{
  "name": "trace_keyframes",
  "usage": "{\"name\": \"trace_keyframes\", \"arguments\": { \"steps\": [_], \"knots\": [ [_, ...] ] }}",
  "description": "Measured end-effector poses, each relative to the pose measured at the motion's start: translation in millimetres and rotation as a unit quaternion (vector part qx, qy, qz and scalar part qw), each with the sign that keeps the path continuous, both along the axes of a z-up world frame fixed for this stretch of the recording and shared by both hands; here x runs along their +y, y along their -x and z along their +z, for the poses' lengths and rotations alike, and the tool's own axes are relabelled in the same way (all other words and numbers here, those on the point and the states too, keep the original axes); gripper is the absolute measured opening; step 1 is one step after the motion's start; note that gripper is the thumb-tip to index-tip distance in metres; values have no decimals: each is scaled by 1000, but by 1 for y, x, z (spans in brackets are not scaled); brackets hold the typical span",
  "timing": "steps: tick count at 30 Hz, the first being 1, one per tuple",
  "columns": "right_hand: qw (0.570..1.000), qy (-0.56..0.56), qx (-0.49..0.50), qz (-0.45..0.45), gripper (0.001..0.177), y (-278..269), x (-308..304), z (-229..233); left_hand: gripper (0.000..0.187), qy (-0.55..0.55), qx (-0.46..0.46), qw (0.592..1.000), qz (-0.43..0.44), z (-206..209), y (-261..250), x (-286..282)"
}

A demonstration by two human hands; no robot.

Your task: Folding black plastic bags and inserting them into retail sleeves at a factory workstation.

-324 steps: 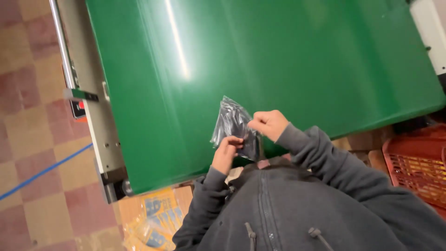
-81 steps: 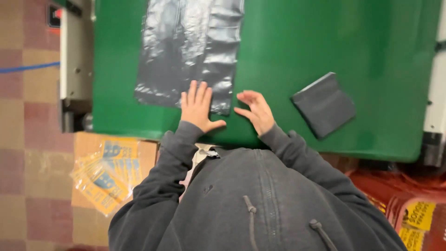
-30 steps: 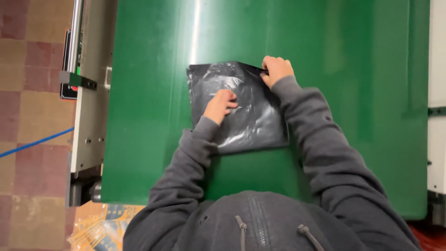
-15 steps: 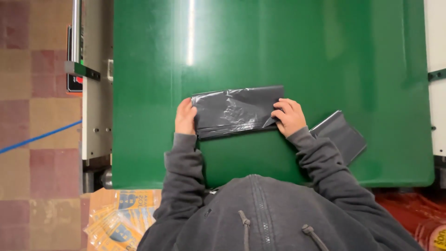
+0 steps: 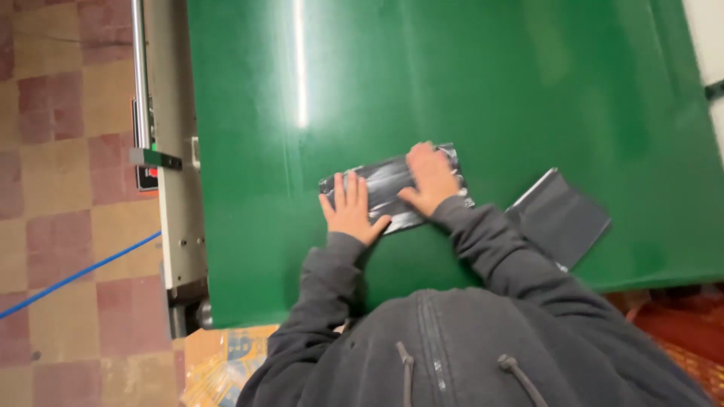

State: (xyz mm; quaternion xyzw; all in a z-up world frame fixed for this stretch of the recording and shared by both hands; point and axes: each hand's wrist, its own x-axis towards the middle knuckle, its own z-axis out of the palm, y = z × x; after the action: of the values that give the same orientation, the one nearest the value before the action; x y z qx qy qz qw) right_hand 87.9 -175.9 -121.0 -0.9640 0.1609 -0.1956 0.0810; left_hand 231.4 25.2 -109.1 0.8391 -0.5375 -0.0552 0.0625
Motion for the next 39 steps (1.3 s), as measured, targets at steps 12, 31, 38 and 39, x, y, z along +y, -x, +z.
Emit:
{"name": "trace_keyframes", "arguments": {
  "steps": [12, 31, 38, 39],
  "knots": [
    [992, 5, -36, 124, 97, 4, 116, -18, 9, 216, -217, 900, -310, -37, -32, 45],
    [454, -822, -132, -318, 49, 110, 44, -110, 51, -63, 238, 965, 87, -30, 16, -39],
    [690, -667, -48, -277, 34, 124, -5, 33, 53, 22, 120, 970, 210, 21, 37, -79],
    [859, -460, -61, -216, 39, 122, -14, 39, 45, 9, 162, 963, 213, 25, 39, -83]
  ]
}}
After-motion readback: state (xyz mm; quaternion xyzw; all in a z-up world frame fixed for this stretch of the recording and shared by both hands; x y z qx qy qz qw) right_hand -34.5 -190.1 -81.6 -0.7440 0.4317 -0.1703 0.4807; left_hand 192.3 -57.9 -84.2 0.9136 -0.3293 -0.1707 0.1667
